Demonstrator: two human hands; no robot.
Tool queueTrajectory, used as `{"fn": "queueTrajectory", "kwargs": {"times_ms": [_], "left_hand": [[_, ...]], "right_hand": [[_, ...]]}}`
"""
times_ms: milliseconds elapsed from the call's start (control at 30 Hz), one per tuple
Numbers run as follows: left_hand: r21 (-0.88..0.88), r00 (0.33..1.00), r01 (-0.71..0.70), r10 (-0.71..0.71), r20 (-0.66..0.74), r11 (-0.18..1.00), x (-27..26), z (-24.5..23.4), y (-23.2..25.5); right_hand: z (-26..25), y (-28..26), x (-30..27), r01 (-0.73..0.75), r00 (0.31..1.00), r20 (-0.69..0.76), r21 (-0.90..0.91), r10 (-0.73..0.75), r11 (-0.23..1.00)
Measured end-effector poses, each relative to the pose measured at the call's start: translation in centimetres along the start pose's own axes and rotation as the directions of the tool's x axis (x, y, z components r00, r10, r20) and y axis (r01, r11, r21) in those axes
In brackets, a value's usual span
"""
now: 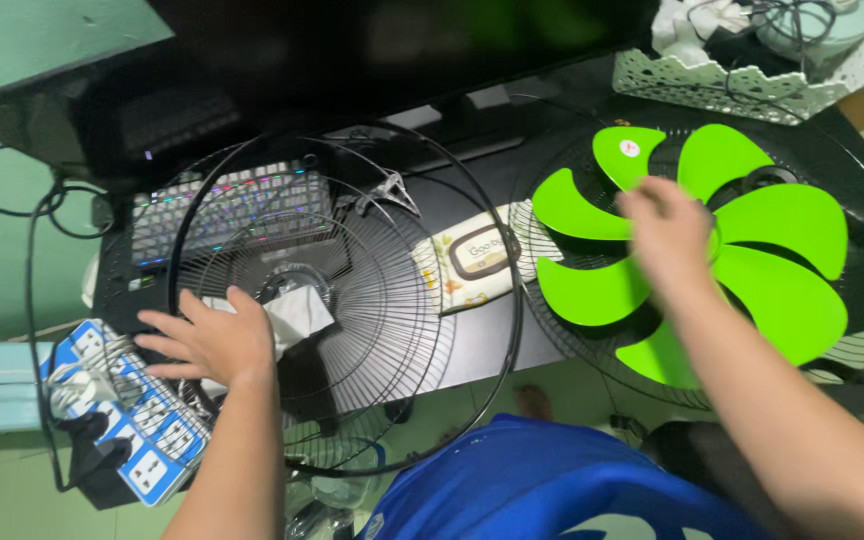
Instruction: The person assembles a standing fan by attaching the front wire cage to the motor housing and securing it with a knob. They then place a green fan blade onto the motor shaft and attempt to secure it with a nut, repeatedly handling the components to align them.
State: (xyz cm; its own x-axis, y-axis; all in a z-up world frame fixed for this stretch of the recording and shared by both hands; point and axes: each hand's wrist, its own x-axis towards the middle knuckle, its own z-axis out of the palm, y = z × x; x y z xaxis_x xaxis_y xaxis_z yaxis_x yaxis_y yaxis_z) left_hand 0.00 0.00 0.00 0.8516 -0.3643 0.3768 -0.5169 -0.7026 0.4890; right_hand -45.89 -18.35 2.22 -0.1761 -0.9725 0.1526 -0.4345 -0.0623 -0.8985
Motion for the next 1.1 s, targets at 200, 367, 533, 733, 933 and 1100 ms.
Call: {"fn": "queueTrajectory", "kwargs": {"times_ms": [200, 367, 533, 733, 933, 1100], "left_hand": [[-0.045, 0.955, -0.297, 0.296, -0.026, 0.954, -1.8, 0.0, 5.4], [-0.339, 0.773, -0.622, 0.623, -0.120, 0.706, -7.6, 1.1, 14.2], [-0.853, 0.580, -0.315, 0.796, 0.174, 0.415, -17.5, 3.0, 24.0], [-0.847, 0.028, -0.477, 0.967, 0.254, 0.236, -25.0, 6.2, 30.4], [-0.626, 0.127, -0.594, 0.828, 0.547, 0.505, -27.2, 6.3, 35.5], [-0.458, 0.117, -0.719, 0.740, 0.662, 0.523, -27.4, 5.3, 37.6]], "right_hand": [[-4.8, 5.3, 0.4, -0.073, 0.993, -0.110, -0.234, 0.048, 0.970], [-4.3, 6.9, 0.7, 0.035, 0.998, 0.054, -0.414, -0.014, 0.909], [-7.5, 8.7, 2.2, -0.038, 0.995, -0.101, -0.409, -0.004, 0.912], [-12.4, 12.2, 6.0, 0.038, 0.995, -0.070, -0.418, -0.074, 0.908], [-10.7, 10.5, 6.0, -0.006, 0.978, 0.192, -0.377, 0.085, 0.926], [-10.9, 10.6, 5.4, 0.044, 0.994, 0.110, -0.422, 0.003, 0.905]]}}
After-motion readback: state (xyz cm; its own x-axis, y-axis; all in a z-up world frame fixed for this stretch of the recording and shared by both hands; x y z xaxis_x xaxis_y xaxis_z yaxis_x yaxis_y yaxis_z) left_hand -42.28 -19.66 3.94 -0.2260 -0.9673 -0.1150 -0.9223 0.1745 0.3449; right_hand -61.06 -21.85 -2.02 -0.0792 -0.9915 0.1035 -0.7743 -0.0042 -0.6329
